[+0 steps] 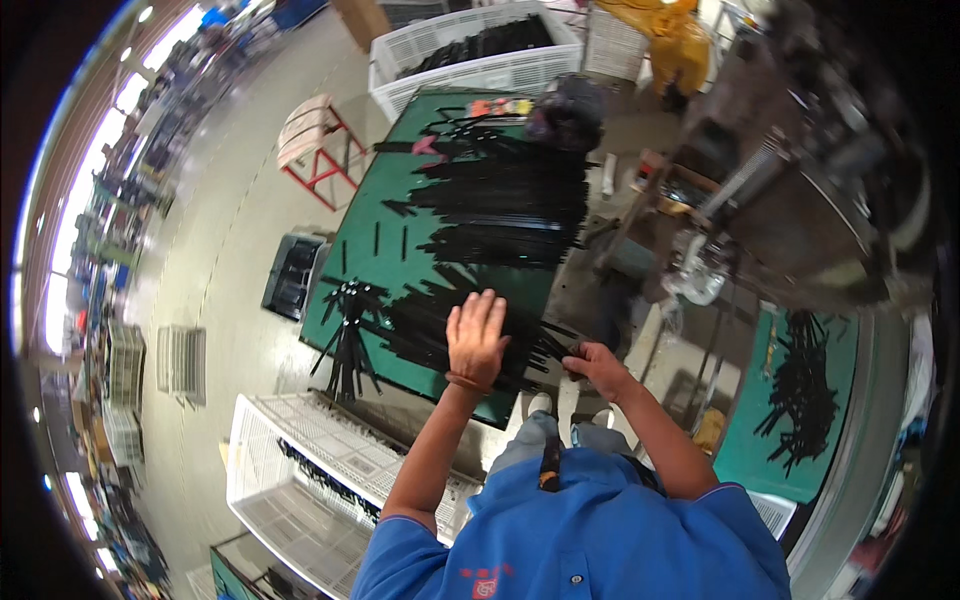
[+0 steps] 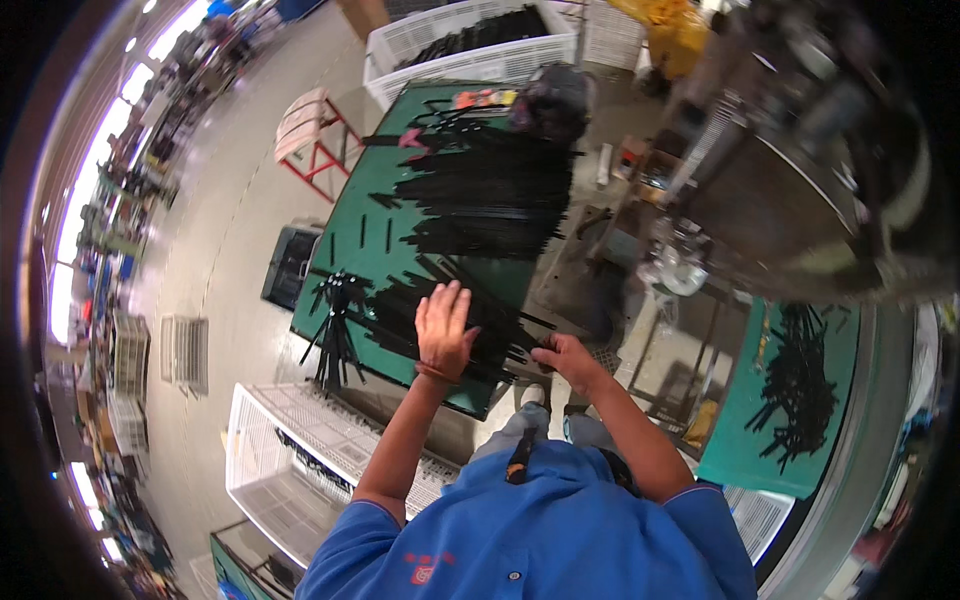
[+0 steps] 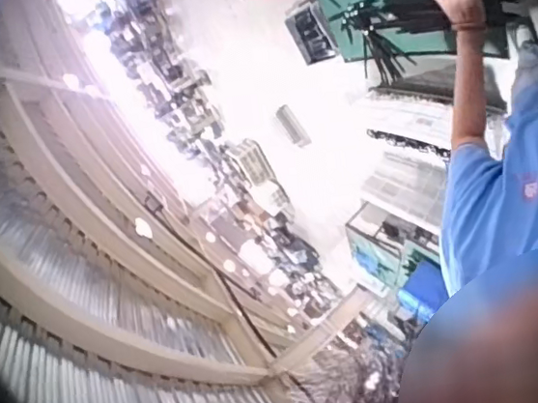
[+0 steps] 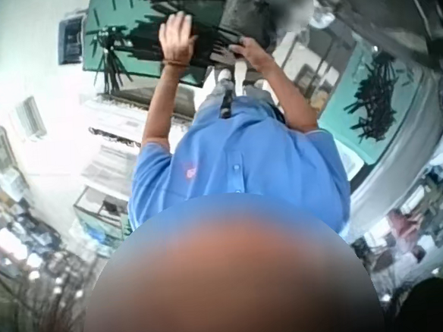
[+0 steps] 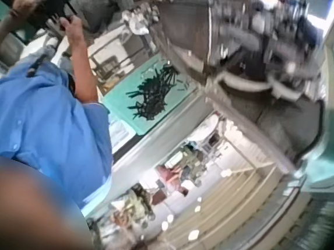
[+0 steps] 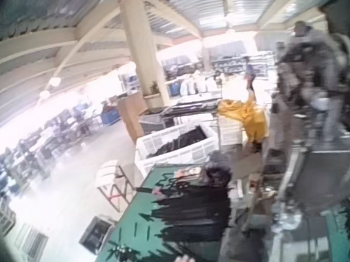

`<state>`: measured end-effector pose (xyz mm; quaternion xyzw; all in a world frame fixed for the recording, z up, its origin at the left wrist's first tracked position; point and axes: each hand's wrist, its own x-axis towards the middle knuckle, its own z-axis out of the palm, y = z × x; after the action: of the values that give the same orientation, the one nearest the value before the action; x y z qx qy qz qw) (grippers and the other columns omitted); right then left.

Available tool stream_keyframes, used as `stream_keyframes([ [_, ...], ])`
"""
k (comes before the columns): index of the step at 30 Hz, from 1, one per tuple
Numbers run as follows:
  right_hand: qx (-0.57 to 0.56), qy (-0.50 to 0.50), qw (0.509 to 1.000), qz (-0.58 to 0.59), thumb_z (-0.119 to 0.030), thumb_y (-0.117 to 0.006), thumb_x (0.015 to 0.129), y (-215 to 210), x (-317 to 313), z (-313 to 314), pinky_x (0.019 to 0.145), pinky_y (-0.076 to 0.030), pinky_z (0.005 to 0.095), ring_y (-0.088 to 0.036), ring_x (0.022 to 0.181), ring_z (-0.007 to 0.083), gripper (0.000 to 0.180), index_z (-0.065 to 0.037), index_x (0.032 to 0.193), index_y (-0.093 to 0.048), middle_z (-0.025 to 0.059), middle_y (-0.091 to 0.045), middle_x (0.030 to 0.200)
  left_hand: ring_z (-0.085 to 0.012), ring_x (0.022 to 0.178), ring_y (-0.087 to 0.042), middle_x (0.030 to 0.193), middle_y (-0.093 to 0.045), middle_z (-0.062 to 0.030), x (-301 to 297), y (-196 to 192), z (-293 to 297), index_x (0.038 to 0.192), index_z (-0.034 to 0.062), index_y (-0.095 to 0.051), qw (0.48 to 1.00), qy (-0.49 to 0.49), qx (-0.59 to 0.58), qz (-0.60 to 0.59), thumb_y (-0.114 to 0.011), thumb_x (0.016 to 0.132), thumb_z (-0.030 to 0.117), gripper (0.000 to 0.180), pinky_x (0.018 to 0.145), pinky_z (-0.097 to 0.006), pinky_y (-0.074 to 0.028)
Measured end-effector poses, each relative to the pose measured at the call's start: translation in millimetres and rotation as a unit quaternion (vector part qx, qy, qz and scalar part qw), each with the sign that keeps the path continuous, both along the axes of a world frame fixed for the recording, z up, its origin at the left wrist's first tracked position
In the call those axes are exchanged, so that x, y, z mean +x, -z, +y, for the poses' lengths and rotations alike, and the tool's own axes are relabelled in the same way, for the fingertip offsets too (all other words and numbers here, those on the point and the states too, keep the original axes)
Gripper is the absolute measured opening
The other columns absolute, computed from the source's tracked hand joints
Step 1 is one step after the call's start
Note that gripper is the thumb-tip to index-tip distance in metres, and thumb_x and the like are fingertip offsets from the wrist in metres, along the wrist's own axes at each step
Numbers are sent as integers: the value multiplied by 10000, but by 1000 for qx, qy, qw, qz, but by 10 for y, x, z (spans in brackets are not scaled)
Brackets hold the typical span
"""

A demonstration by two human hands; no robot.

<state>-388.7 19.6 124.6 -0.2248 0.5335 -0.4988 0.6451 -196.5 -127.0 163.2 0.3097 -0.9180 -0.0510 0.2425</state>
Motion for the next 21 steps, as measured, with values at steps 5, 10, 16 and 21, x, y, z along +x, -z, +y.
stream_keyframes([
  [5,-4,58,998,-10,-129,-625,832,-384,-264,838,669,-449,245,-550,711,104,134,-28,870,-547,23,-572,758,-255,1052,-539,1106,-575,-64,-665,-533,457,994,88,-634,976,143,-125,103,-621,672,121,323,944,-449,-353],
  [10,-27,114,993,-12,-145,-633,833,-647,-454,1286,650,-413,225,-515,720,80,145,-25,890,-576,7,-570,789,-220,1002,-548,1019,-590,-49,-1158,-609,682,908,88,-634,931,317,-160,86,-571,664,125,254,922,-411,-395],
  [16,-68,140,987,49,-182,-567,885,-740,-677,1425,570,-394,232,-472,638,69,151,-33,861,-574,-14,-547,736,-283,900,-601,959,-591,-155,-1112,-558,770,808,13,-516,959,221,-43,175,-555,720,7,96,817,-408,-479],
  [21,-102,123,946,281,-208,-558,877,-651,-653,1338,515,-380,295,-457,553,135,206,-12,814,-544,58,-524,629,-203,822,-637,998,-629,-113,-1309,-187,1287,994,85,-447,615,5,661,430,-451,945,181,107,677,-314,-521],
])
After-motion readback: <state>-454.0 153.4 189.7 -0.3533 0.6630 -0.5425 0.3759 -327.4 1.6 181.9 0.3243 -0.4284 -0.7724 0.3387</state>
